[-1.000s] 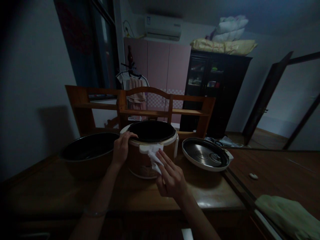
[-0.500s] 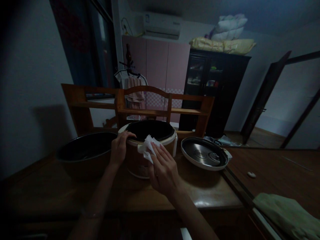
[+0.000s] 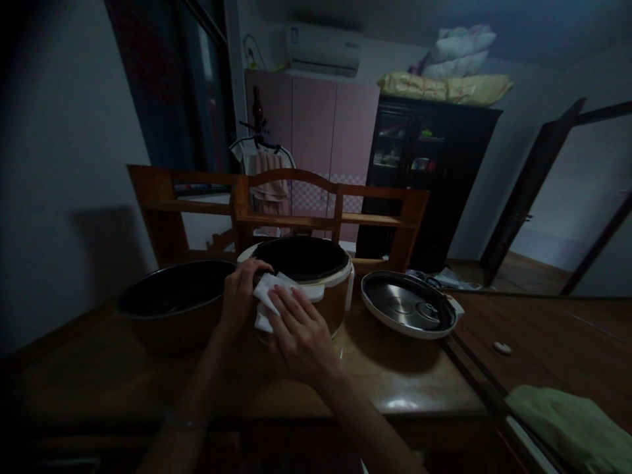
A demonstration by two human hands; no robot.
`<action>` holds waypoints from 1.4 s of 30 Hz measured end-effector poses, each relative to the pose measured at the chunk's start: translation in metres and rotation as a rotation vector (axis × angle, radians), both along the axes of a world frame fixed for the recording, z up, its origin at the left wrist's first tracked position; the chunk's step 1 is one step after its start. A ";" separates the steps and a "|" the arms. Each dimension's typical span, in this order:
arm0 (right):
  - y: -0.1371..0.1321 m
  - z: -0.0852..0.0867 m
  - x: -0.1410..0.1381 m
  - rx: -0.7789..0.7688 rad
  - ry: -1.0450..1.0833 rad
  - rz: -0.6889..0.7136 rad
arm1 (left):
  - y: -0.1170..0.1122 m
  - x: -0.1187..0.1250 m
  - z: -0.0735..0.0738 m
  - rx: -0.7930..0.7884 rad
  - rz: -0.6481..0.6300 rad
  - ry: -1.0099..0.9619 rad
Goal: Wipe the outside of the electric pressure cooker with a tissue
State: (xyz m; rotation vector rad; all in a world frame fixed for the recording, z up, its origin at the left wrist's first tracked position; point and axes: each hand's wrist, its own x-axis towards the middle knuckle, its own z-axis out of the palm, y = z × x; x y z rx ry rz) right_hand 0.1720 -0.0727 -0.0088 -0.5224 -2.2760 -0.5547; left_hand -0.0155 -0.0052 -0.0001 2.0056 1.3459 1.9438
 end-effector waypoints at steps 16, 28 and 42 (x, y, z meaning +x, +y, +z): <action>0.007 -0.095 0.080 -0.117 0.287 -0.005 | 0.011 0.012 -0.003 0.024 0.093 -0.059; 0.018 -0.137 0.126 -0.457 0.970 -0.343 | 0.029 0.027 -0.005 0.130 0.244 -0.055; 0.018 -0.141 0.134 -0.707 1.244 -0.430 | 0.037 0.019 -0.008 0.130 0.207 -0.014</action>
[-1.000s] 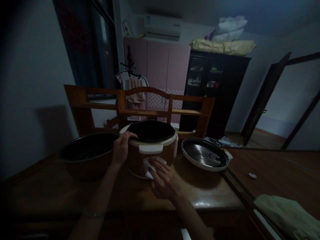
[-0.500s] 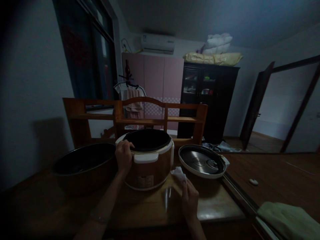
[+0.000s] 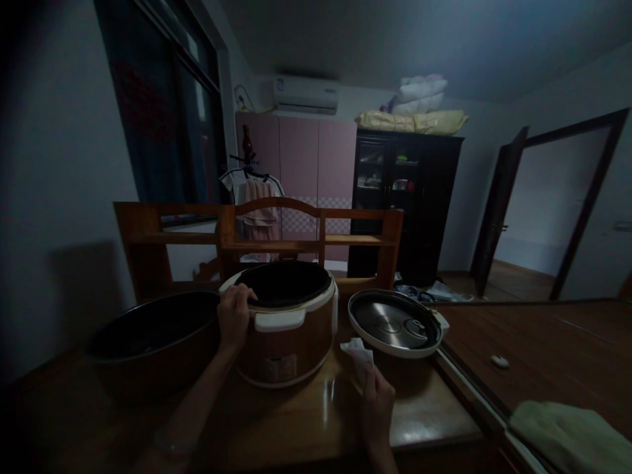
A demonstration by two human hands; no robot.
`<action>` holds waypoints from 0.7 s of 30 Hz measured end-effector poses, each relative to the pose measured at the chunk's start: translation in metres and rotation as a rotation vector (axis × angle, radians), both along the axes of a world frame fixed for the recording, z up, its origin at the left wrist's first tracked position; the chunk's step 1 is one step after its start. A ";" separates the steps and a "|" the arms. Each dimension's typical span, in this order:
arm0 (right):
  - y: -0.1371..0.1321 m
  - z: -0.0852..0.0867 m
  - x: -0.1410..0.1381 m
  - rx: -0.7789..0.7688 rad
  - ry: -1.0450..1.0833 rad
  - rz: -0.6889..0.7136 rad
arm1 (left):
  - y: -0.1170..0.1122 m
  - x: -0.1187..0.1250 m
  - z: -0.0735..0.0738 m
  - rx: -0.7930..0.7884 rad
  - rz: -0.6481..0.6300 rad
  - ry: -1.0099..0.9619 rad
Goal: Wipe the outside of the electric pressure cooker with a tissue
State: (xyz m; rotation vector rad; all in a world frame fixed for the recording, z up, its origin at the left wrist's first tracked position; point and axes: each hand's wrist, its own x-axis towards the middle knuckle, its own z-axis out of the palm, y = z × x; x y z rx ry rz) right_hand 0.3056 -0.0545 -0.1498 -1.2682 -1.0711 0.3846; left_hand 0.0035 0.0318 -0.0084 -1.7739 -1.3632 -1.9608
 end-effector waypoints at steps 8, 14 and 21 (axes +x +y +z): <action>0.001 0.002 -0.002 -0.023 0.000 0.019 | 0.003 -0.012 0.003 -0.030 -0.056 -0.043; 0.003 0.003 -0.002 -0.023 0.003 0.010 | 0.013 -0.040 0.000 -0.095 -0.154 -0.140; 0.008 -0.003 0.003 -0.047 0.019 0.028 | 0.017 -0.048 0.001 -0.118 -0.218 -0.176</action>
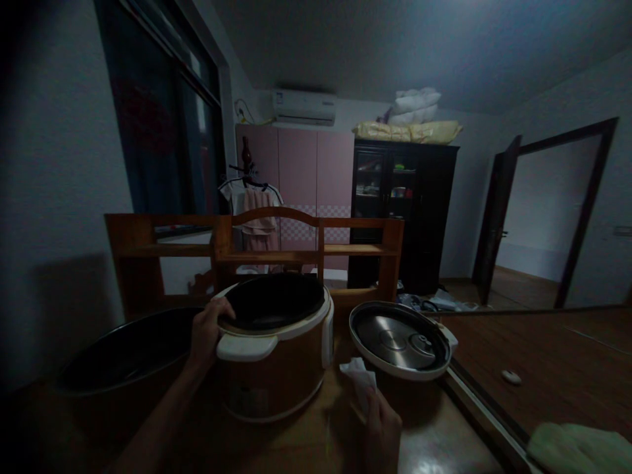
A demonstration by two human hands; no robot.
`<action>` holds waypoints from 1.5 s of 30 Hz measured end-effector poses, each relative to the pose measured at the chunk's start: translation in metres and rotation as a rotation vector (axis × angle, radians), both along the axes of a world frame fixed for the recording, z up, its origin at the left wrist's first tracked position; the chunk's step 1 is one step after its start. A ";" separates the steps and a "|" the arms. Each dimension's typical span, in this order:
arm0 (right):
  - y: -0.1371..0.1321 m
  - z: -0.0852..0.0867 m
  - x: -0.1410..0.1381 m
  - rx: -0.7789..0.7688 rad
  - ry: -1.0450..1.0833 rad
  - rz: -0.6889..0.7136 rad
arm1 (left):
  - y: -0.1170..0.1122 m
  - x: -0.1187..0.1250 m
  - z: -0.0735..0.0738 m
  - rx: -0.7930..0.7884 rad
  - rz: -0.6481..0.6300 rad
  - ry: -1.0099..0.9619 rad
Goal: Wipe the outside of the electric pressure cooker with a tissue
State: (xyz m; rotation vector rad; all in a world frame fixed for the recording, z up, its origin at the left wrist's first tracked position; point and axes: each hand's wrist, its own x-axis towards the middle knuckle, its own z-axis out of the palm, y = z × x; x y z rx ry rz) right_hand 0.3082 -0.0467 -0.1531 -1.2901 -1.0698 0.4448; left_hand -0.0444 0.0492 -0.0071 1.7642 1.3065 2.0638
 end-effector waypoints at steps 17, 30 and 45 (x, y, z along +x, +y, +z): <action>0.010 -0.018 0.011 -0.021 0.038 -0.067 | 0.029 -0.036 -0.001 -0.113 -0.244 -0.083; 0.002 -0.005 0.005 -0.044 0.070 -0.047 | 0.030 -0.025 0.014 -0.097 -0.258 -0.006; -0.011 0.016 -0.007 -0.009 0.020 -0.054 | -0.055 -0.013 0.047 -0.081 0.075 0.086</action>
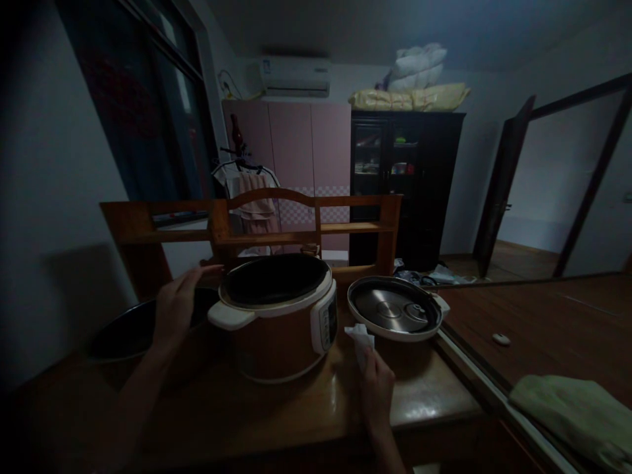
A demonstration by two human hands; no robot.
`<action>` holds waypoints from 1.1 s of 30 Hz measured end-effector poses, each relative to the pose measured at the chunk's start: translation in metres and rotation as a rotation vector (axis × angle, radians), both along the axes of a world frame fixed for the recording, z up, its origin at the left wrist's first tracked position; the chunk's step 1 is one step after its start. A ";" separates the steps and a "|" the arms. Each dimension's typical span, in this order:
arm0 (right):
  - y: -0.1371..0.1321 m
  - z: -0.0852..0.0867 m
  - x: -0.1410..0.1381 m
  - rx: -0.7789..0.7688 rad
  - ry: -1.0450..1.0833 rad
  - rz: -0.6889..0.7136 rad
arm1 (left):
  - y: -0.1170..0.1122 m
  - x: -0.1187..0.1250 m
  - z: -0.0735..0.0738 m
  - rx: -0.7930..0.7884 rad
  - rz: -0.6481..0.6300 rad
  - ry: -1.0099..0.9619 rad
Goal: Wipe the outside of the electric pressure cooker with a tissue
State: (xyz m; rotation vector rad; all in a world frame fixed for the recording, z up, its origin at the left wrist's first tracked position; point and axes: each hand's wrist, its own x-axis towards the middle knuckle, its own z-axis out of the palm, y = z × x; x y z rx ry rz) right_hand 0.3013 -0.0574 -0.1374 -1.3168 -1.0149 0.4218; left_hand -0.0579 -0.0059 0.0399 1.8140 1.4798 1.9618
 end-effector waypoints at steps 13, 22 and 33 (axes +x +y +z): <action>0.002 -0.002 0.001 -0.028 -0.040 0.027 | -0.010 0.041 -0.028 0.132 0.000 0.561; -0.012 0.025 -0.054 0.234 -0.137 0.189 | -0.014 0.051 -0.032 0.129 0.047 0.426; 0.001 0.032 -0.083 0.434 -0.786 0.209 | -0.013 0.049 -0.033 0.122 0.046 0.444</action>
